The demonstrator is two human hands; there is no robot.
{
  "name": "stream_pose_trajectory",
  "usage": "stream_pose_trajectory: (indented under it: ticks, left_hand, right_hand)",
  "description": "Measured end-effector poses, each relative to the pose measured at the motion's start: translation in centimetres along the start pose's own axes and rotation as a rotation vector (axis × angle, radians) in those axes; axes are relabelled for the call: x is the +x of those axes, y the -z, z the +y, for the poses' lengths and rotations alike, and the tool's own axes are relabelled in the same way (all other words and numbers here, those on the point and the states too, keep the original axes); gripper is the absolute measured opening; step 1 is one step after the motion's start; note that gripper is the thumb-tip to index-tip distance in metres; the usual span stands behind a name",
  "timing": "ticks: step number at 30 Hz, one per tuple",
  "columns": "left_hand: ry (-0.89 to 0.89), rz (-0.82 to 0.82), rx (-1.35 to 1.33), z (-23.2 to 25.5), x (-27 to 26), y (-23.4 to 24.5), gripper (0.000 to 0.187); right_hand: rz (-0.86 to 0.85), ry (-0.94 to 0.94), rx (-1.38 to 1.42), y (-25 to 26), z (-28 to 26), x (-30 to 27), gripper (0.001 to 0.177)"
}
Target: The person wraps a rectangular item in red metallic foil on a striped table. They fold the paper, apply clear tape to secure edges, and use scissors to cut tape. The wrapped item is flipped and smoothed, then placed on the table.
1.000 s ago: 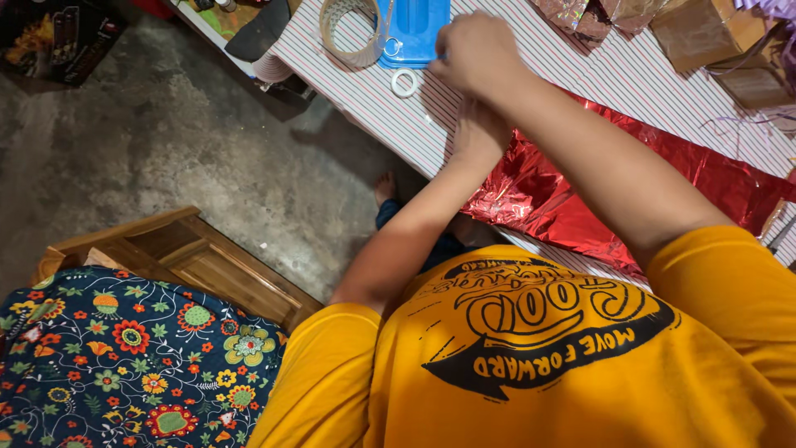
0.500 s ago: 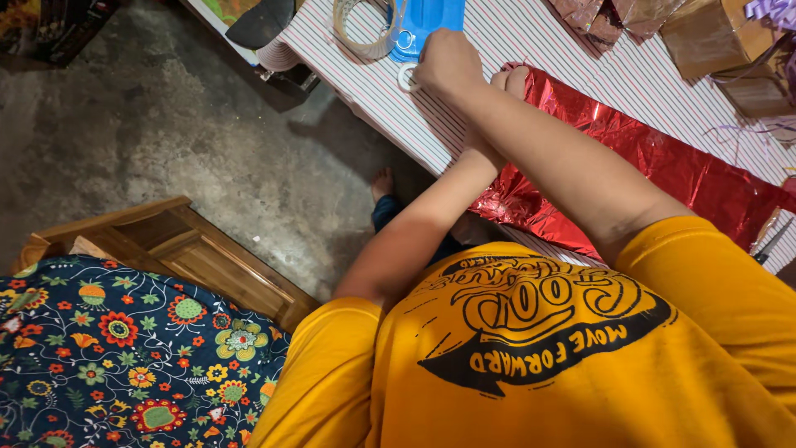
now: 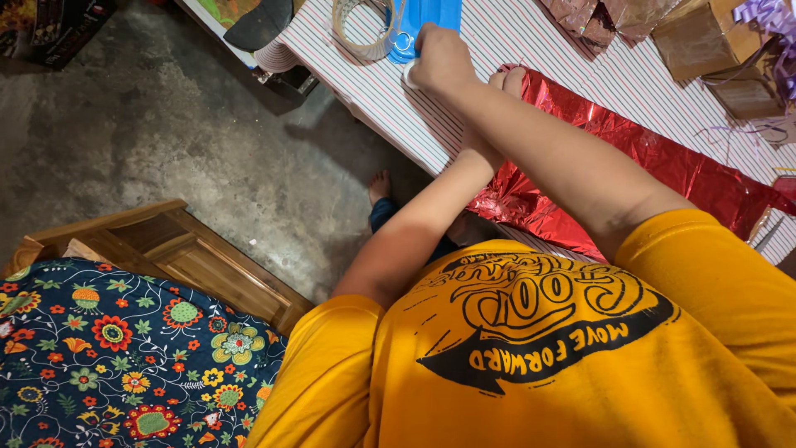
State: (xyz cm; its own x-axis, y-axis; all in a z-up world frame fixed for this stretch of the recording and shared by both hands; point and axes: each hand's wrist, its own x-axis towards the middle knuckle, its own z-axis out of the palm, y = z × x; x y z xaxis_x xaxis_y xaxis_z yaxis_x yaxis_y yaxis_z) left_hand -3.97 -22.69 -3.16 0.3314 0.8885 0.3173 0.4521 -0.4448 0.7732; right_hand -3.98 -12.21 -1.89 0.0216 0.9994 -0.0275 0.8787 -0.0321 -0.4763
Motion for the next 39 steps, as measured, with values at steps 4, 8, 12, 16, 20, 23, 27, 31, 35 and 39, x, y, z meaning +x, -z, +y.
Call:
stream_pose_trajectory:
  ticks: [4, 8, 12, 16, 20, 23, 27, 31, 35, 39]
  left_hand:
    - [-0.028, -0.032, 0.041, -0.3, 0.4, -0.5, 0.057]
    - [-0.001, -0.037, 0.072, -0.7, -0.3, -0.7, 0.034]
    - [0.083, -0.036, 0.062, -0.3, -0.6, -0.9, 0.026]
    - [0.138, 0.066, -0.099, 0.0, -0.6, -0.6, 0.033]
    - [0.110, 0.038, 0.021, 0.3, -0.4, -0.3, 0.029]
    - [0.058, -0.009, 0.147, 0.5, -0.4, -0.1, 0.037]
    - [0.027, 0.035, 0.165, 0.8, -0.3, 0.4, 0.050]
    - [0.012, 0.067, 0.144, 1.0, -0.4, 0.8, 0.052]
    - [0.013, 0.062, 0.141, 1.2, -0.3, 0.9, 0.056]
    - [0.023, 0.034, 0.159, 1.3, -0.3, 1.1, 0.058]
  right_hand:
    - [-0.043, 0.084, 0.032, 1.0, 0.2, 0.7, 0.037]
    - [-0.393, -0.204, 0.199, 2.4, 0.8, 2.4, 0.053]
    - [-0.442, -0.304, 0.575, 2.8, 3.0, 4.3, 0.044]
    - [-0.513, -0.485, 0.796, 2.8, 5.7, 4.5, 0.033]
    - [-0.559, -0.412, 0.725, 3.1, 6.9, 4.3, 0.030]
    - [-0.673, -0.425, 0.653, 3.6, 7.9, 5.3, 0.028]
    - [-0.757, -0.373, 0.846, 3.2, 10.1, 6.8, 0.028]
    - [-0.848, -0.388, 1.118, 2.7, 12.8, 7.3, 0.025]
    - [-0.753, -0.349, 1.167, 3.4, 15.0, 6.6, 0.026]
    - [-0.745, -0.347, 1.377, 2.4, 16.0, 6.4, 0.029]
